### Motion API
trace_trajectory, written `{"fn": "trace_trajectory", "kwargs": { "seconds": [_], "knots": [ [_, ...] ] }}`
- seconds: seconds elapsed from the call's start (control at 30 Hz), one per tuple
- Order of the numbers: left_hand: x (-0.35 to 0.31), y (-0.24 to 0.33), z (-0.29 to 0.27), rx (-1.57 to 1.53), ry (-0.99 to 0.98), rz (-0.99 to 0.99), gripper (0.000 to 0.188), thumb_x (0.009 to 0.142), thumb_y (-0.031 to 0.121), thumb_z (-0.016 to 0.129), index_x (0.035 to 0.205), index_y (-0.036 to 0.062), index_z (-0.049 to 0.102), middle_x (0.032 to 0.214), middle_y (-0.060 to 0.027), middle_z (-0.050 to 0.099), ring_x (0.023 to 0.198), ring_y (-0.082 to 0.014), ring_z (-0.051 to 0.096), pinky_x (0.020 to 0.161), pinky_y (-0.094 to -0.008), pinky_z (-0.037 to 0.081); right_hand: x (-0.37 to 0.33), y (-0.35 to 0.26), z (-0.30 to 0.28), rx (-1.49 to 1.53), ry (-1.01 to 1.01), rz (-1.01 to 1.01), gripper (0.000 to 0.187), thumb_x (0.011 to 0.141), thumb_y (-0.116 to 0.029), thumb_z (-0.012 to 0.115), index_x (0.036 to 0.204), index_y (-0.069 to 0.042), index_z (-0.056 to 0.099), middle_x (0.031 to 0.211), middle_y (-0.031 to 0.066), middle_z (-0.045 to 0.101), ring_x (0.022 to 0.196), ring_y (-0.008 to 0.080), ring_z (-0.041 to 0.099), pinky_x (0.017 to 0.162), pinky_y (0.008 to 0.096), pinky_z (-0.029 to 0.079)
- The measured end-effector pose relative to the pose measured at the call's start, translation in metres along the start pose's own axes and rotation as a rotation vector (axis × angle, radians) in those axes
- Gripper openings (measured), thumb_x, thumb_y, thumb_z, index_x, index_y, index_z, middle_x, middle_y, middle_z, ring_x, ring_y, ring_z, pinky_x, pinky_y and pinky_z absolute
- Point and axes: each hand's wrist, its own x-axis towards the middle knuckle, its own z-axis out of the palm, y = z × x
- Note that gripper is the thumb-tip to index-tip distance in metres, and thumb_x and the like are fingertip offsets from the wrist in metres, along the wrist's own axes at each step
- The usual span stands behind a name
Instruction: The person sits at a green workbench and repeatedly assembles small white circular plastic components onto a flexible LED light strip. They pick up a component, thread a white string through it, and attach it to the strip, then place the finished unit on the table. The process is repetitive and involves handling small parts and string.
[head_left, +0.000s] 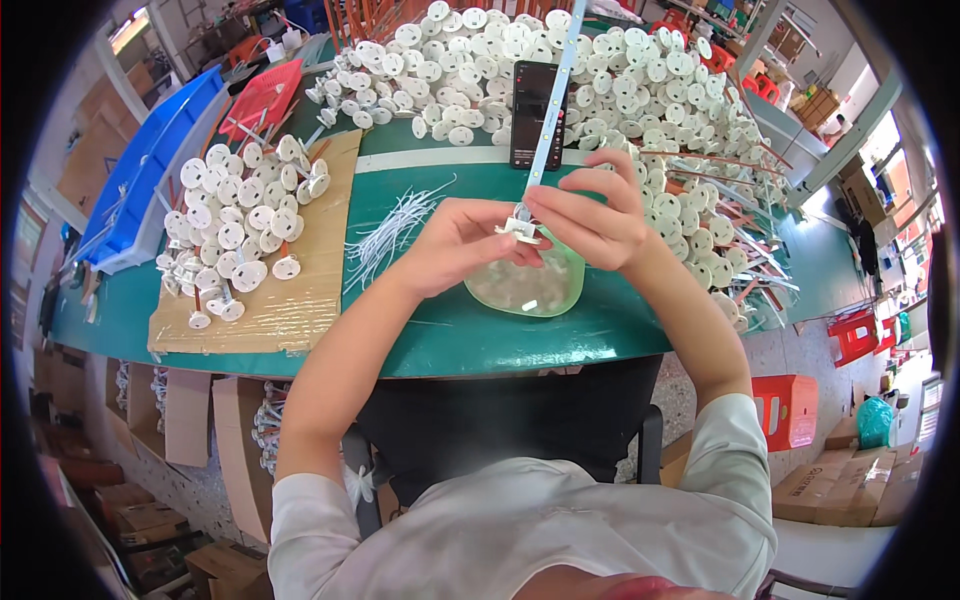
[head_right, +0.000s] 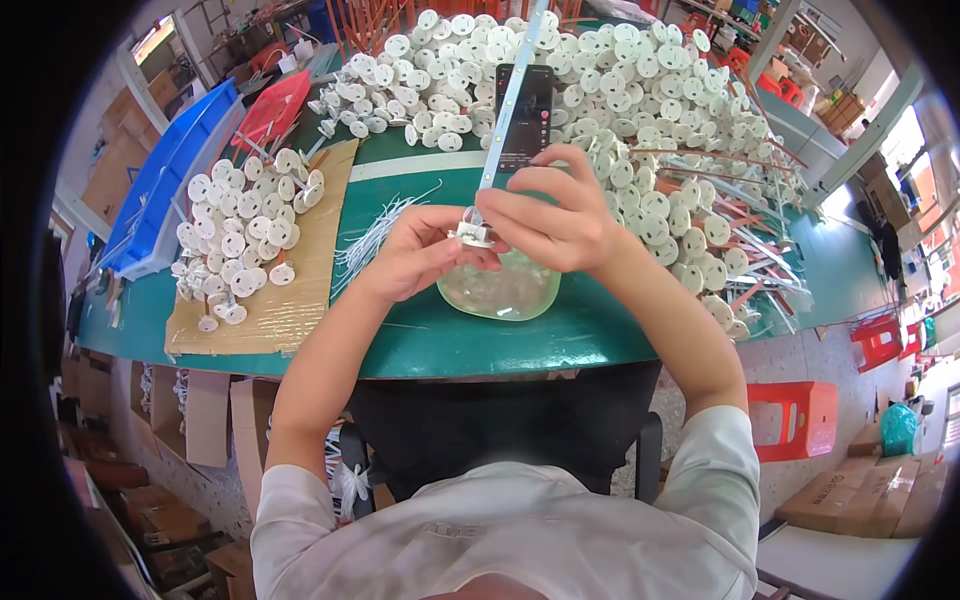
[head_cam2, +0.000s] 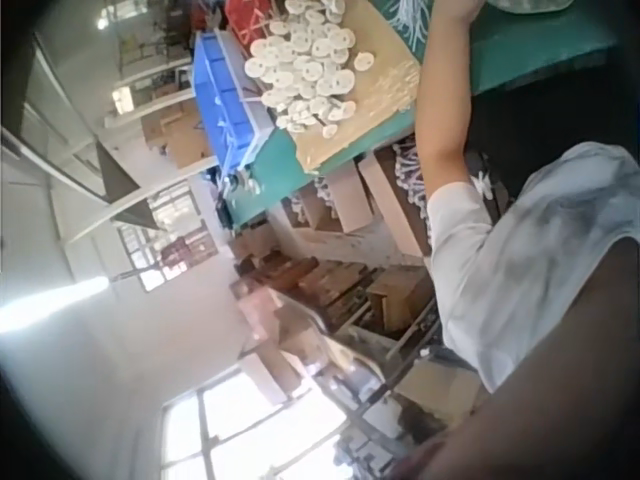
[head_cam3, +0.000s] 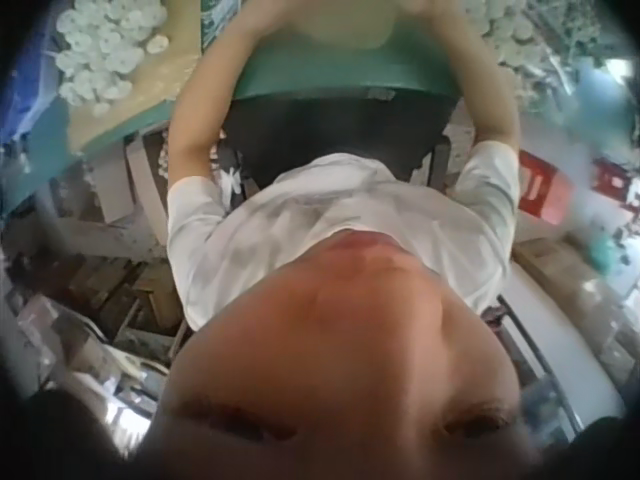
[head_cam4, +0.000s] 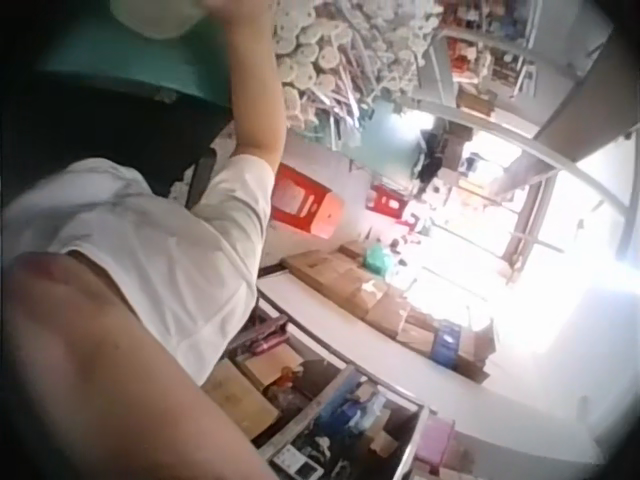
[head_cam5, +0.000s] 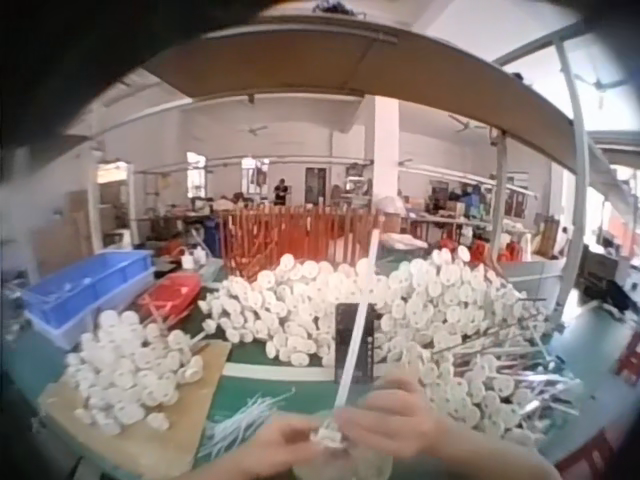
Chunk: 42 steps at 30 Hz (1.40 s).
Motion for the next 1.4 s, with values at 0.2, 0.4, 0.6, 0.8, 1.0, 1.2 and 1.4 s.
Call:
{"fn": "trace_trajectory", "kwargs": {
  "seconds": [0.2, 0.4, 0.6, 0.8, 1.0, 1.2, 1.4],
  "knots": [
    [-0.001, 0.002, -0.001, -0.234, 0.28, 0.08, 0.039, 0.095, 0.009, 0.06, 0.132, -0.0042, 0.054, 0.117, -0.0188, 0.066, 0.103, -0.0238, 0.067, 0.093, -0.0377, 0.052, -0.007, 0.004, 0.023, 0.157, 0.151, 0.196, 0.028, 0.062, -0.002, 0.074, 0.09, -0.002, 0.071, 0.096, 0.0102, 0.069, 0.078, 0.026, 0.065, 0.063, 0.0336, 0.055],
    [-0.003, -0.001, 0.021, -0.018, 0.442, -0.021, 0.043, 0.095, 0.007, 0.058, 0.135, -0.0065, 0.05, 0.128, -0.0175, 0.061, 0.116, -0.0266, 0.061, 0.103, -0.0415, 0.046, -0.017, -0.027, 0.031, 0.331, 0.161, 0.371, 0.035, 0.062, -0.003, 0.08, 0.095, 0.0, 0.069, 0.092, 0.0107, 0.068, 0.076, 0.0264, 0.067, 0.064, 0.0328, 0.057],
    [-0.007, -0.013, 0.026, -0.007, 0.47, -0.022, 0.043, 0.094, 0.006, 0.064, 0.134, -0.0044, 0.054, 0.124, -0.0142, 0.064, 0.112, -0.0191, 0.062, 0.099, -0.0356, 0.049, -0.028, -0.034, 0.035, 0.269, 0.197, 0.359, 0.027, 0.064, 0.0, 0.077, 0.089, 0.004, 0.069, 0.086, 0.0121, 0.068, 0.072, 0.0254, 0.068, 0.061, 0.0306, 0.059],
    [-0.007, -0.016, 0.032, -0.027, 0.488, -0.007, 0.04, 0.094, 0.005, 0.065, 0.132, -0.0036, 0.057, 0.121, -0.0131, 0.066, 0.109, -0.0172, 0.062, 0.096, -0.0336, 0.05, -0.024, -0.035, 0.031, 0.222, 0.23, 0.381, 0.022, 0.066, -0.001, 0.078, 0.086, 0.003, 0.069, 0.081, 0.0105, 0.068, 0.068, 0.0233, 0.068, 0.058, 0.0285, 0.058],
    [-0.004, -0.018, 0.034, -0.056, 0.51, -0.015, 0.04, 0.094, 0.004, 0.064, 0.133, -0.003, 0.056, 0.12, -0.0125, 0.066, 0.109, -0.0172, 0.063, 0.096, -0.0339, 0.051, -0.024, -0.038, 0.028, 0.226, 0.188, 0.417, 0.022, 0.067, -0.001, 0.077, 0.087, 0.002, 0.069, 0.082, 0.0101, 0.068, 0.068, 0.0237, 0.068, 0.057, 0.0283, 0.057],
    [-0.004, -0.014, 0.031, -0.164, 0.551, -0.055, 0.041, 0.096, 0.005, 0.061, 0.135, -0.0032, 0.053, 0.123, -0.0138, 0.064, 0.111, -0.0208, 0.063, 0.099, -0.0378, 0.052, -0.03, -0.029, 0.034, 0.326, 0.167, 0.389, 0.029, 0.063, -0.001, 0.073, 0.091, 0.003, 0.068, 0.087, 0.0113, 0.069, 0.074, 0.0255, 0.069, 0.062, 0.0311, 0.057],
    [0.002, -0.013, 0.027, -0.186, 0.547, 0.057, 0.038, 0.098, 0.007, 0.058, 0.134, -0.0033, 0.053, 0.123, -0.0148, 0.064, 0.112, -0.0207, 0.063, 0.098, -0.0363, 0.052, -0.021, -0.033, 0.04, 0.236, 0.203, 0.441, 0.03, 0.061, -0.006, 0.073, 0.089, 0.0, 0.068, 0.093, 0.0126, 0.069, 0.08, 0.0272, 0.068, 0.068, 0.0349, 0.057]
  ]
}}
